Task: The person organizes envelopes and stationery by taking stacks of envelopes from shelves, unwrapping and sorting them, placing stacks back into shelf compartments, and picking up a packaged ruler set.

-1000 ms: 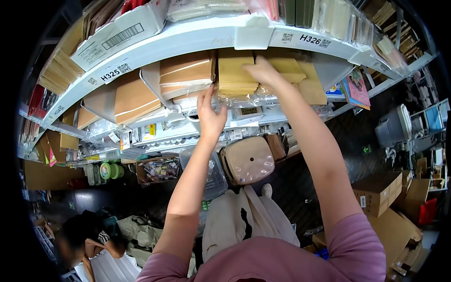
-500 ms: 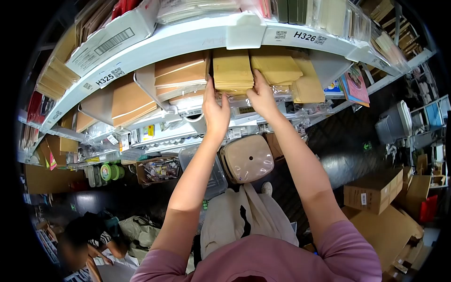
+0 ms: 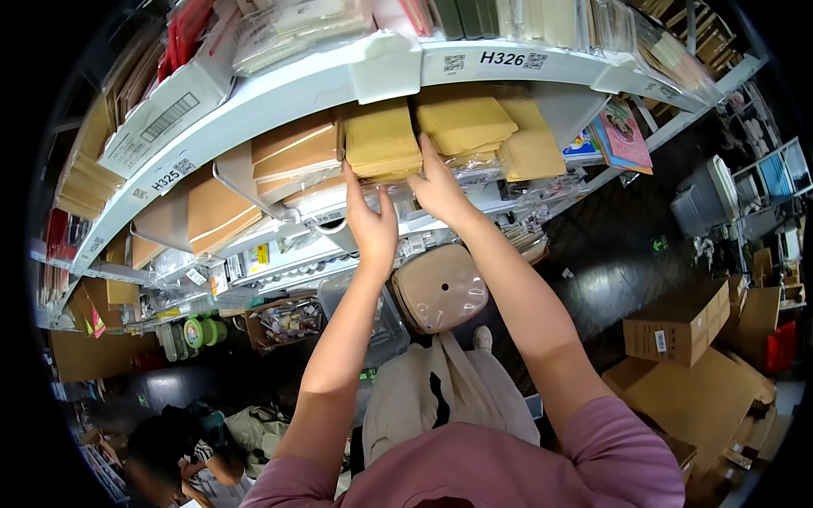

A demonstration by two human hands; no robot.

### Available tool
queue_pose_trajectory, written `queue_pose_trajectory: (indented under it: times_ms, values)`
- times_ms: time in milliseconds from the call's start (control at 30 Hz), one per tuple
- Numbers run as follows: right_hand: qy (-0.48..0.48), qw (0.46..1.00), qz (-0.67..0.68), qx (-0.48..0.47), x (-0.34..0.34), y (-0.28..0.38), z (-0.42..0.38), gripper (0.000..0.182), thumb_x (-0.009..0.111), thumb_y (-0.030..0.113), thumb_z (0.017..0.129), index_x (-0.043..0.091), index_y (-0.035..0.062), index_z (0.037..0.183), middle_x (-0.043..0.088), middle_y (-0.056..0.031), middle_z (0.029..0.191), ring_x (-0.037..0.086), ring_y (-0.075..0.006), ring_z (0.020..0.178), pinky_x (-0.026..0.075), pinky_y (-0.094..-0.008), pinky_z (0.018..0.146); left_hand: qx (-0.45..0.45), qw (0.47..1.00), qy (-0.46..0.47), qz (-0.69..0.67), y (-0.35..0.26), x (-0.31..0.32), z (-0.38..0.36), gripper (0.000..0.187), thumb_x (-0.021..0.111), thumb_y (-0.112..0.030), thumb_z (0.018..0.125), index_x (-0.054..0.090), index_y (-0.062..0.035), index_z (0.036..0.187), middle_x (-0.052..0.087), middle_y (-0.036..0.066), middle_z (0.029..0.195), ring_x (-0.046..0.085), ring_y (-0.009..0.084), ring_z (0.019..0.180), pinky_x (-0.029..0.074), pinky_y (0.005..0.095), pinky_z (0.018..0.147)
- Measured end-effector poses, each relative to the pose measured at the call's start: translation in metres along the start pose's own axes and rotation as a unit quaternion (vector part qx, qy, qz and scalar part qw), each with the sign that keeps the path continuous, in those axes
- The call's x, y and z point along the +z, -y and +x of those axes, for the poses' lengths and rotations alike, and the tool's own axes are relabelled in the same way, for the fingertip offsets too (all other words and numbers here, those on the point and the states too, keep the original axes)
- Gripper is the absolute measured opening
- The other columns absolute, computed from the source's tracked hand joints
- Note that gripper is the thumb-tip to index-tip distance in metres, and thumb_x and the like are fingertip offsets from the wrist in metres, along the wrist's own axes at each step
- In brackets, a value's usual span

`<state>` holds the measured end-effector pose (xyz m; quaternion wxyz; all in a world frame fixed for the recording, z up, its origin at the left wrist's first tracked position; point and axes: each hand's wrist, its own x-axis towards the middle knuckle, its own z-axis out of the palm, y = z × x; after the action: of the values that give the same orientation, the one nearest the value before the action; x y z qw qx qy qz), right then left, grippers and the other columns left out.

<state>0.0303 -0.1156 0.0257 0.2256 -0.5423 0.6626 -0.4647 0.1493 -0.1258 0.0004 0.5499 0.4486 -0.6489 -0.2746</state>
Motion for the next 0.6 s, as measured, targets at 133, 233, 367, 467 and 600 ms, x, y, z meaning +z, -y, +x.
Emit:
queue_pose_trajectory:
  times_ms: [133,233,367,467,600]
  values:
    - [-0.123,0.989,0.069,-0.049,-0.068,0.001,0.002,0.03,0.048,-0.002,0.08,0.06,-0.0005,0.107,0.062,-0.0136,0.105,0.059,-0.0198,0.096,0.044,-0.0269,0.084,-0.01,0.999,-0.044,0.013,-0.015,-0.013,-0.017,0.055,0.051,0.0,0.083,0.027,0.0045,0.133,0.034,0.02,0.136,0.035,0.0266,0.126,0.026,0.0352,0.104]
    - [-0.193,0.981,-0.013,0.001,-0.123,-0.042,0.042,0.034,0.05,0.018,0.085,0.056,-0.003,0.112,0.058,-0.0231,0.108,0.056,-0.0322,0.103,0.043,-0.0353,0.086,0.027,0.996,-0.086,-0.011,-0.019,-0.011,-0.043,0.051,0.051,0.0,0.082,0.032,0.0035,0.129,0.036,0.02,0.133,0.037,0.0265,0.123,0.027,0.0353,0.104]
    - [-0.16,0.974,-0.155,0.04,-0.134,-0.059,0.068,0.044,0.046,0.028,0.087,0.051,-0.0035,0.118,0.055,-0.0258,0.112,0.052,-0.0357,0.108,0.04,-0.0356,0.091,0.044,0.969,0.237,-0.062,-0.062,0.024,-0.046,0.06,0.054,-0.004,0.081,0.025,0.004,0.132,0.028,0.021,0.138,0.027,0.0319,0.129,0.022,0.0373,0.106]
    - [-0.088,0.986,-0.126,0.066,-0.133,-0.057,0.069,0.05,0.043,0.032,0.088,0.046,-0.004,0.123,0.052,-0.0267,0.116,0.048,-0.0372,0.112,0.036,-0.0357,0.095,0.093,0.98,0.171,-0.039,-0.065,0.065,-0.035,0.067,0.055,-0.01,0.082,0.016,0.0073,0.134,0.02,0.026,0.14,0.022,0.0363,0.13,0.018,0.0393,0.108]
    - [-0.07,0.993,-0.08,0.049,-0.128,-0.085,0.075,0.049,0.042,0.032,0.089,0.047,-0.0049,0.121,0.052,-0.0264,0.115,0.048,-0.0369,0.112,0.036,-0.0348,0.095,0.049,0.992,0.113,-0.002,-0.051,0.101,-0.018,0.073,0.056,-0.015,0.082,0.012,0.0111,0.134,0.016,0.031,0.14,0.019,0.0393,0.131,0.016,0.0399,0.108]
